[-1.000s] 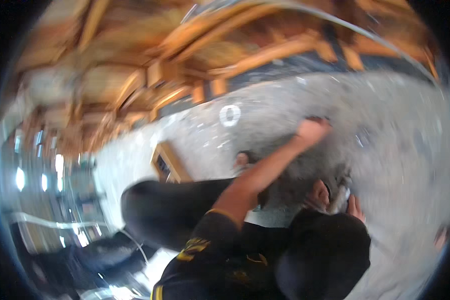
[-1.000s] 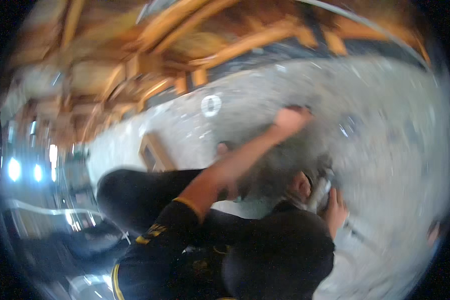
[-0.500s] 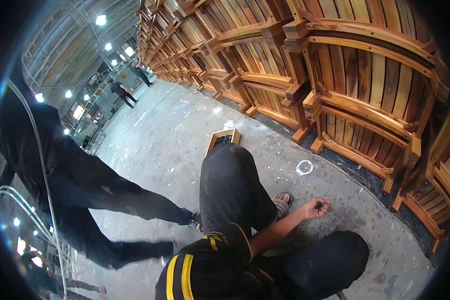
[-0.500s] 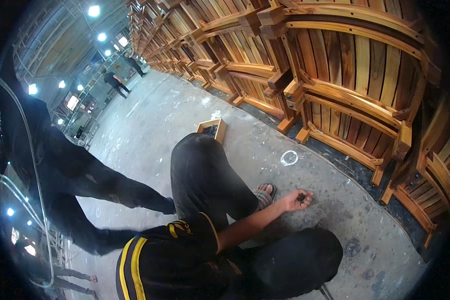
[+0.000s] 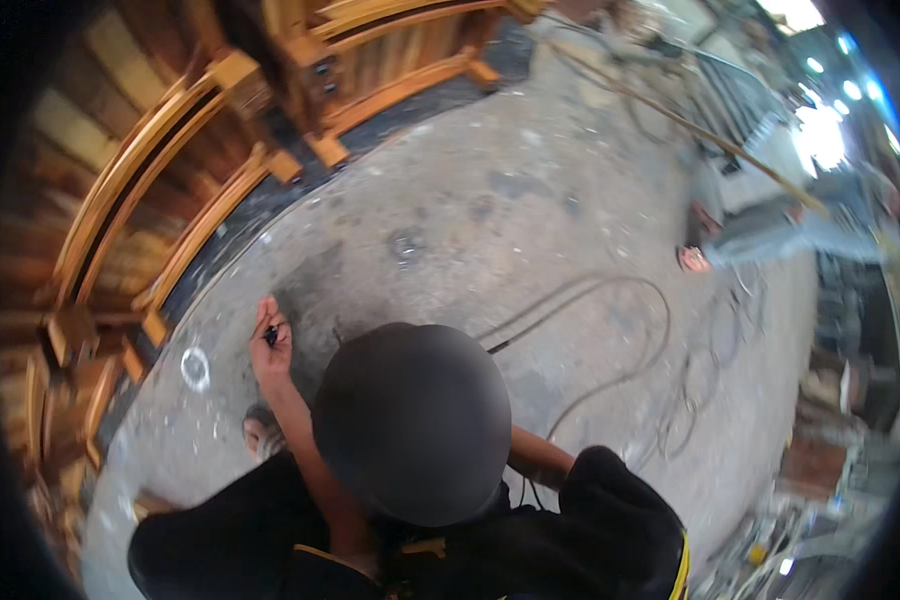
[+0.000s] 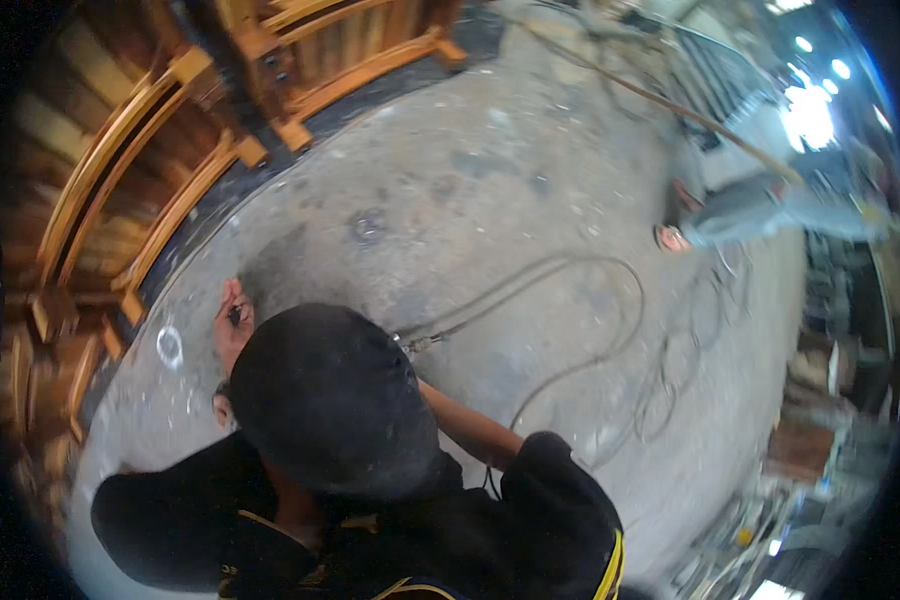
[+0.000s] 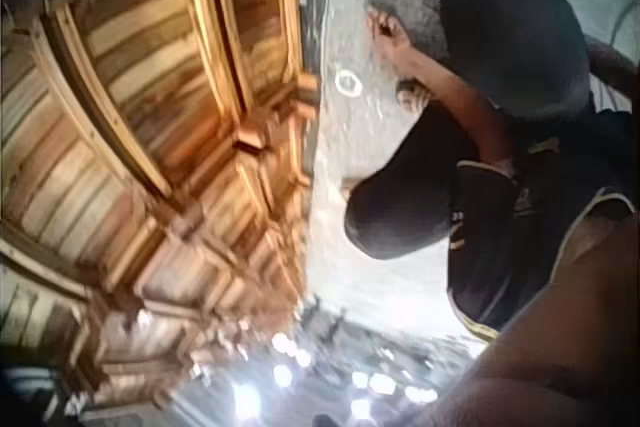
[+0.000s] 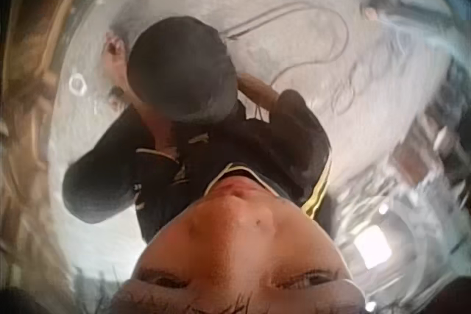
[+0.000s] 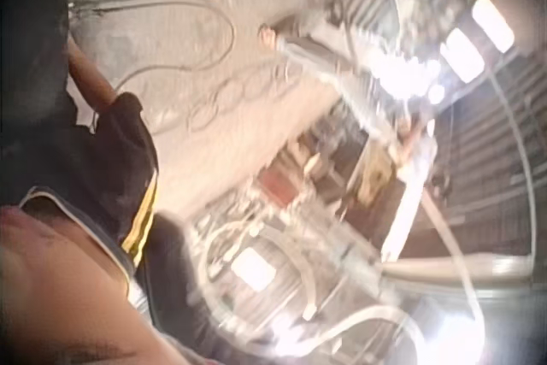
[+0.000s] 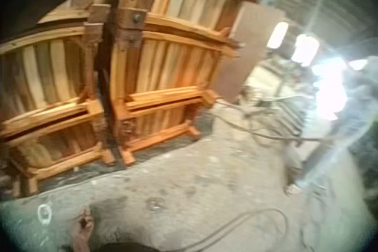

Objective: Assembling wooden chair frames using a pneumatic screwdriver and screws in a factory setting.

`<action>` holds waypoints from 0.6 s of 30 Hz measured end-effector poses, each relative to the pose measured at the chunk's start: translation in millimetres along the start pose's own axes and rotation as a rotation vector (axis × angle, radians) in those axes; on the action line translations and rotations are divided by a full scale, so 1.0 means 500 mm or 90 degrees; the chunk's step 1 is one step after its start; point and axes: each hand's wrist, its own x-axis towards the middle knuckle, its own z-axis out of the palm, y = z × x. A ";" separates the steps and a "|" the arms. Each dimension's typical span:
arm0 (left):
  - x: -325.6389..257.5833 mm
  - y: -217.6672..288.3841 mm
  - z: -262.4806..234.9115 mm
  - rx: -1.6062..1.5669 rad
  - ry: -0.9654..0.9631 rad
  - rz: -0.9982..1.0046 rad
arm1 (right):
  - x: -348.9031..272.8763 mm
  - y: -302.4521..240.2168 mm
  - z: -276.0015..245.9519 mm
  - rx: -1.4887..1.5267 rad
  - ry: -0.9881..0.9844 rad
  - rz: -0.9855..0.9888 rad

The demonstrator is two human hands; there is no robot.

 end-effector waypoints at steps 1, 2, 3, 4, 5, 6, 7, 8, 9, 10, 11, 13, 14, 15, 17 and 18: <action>0.022 -0.038 0.002 -0.002 -0.023 -0.042 | -0.035 -0.014 -0.012 -0.016 0.003 0.032; 0.037 -0.072 0.005 -0.016 -0.016 -0.058 | -0.064 -0.034 -0.024 -0.027 0.007 0.058; 0.058 -0.096 0.014 -0.027 -0.010 -0.062 | -0.079 -0.058 -0.026 -0.031 0.018 0.077; 0.076 -0.114 0.021 -0.018 -0.030 -0.083 | -0.096 -0.090 -0.026 -0.028 0.025 0.094; 0.085 -0.133 0.024 -0.029 -0.049 -0.089 | -0.109 -0.124 -0.026 -0.023 0.030 0.105; 0.099 -0.141 0.028 -0.046 -0.068 -0.094 | -0.108 -0.170 -0.029 -0.022 0.037 0.113; 0.113 -0.144 0.037 -0.042 -0.084 -0.099 | -0.099 -0.206 -0.027 -0.016 0.047 0.113; 0.107 -0.143 0.046 -0.001 -0.083 -0.092 | -0.100 -0.241 -0.028 -0.011 0.062 0.110; 0.105 -0.135 0.050 0.039 -0.078 -0.079 | -0.094 -0.276 -0.029 -0.005 0.075 0.101; 0.094 -0.138 0.060 0.080 -0.057 -0.087 | -0.084 -0.305 -0.019 0.008 0.074 0.096; 0.091 -0.133 0.075 0.117 -0.038 -0.085 | -0.058 -0.334 -0.009 0.021 0.080 0.082; 0.101 -0.113 0.085 0.168 -0.055 -0.123 | 0.018 -0.390 0.001 0.050 0.095 0.030; 0.100 -0.105 0.088 0.145 -0.053 -0.128 | 0.062 -0.415 0.004 0.063 0.104 -0.002; 0.091 -0.105 0.090 0.120 -0.050 -0.137 | 0.106 -0.433 0.009 0.073 0.109 -0.032; 0.078 -0.120 0.103 0.165 -0.067 -0.117 | 0.170 -0.454 0.016 0.078 0.112 -0.079; 0.076 -0.109 0.105 0.224 -0.078 -0.099 | 0.202 -0.468 0.022 0.089 0.112 -0.109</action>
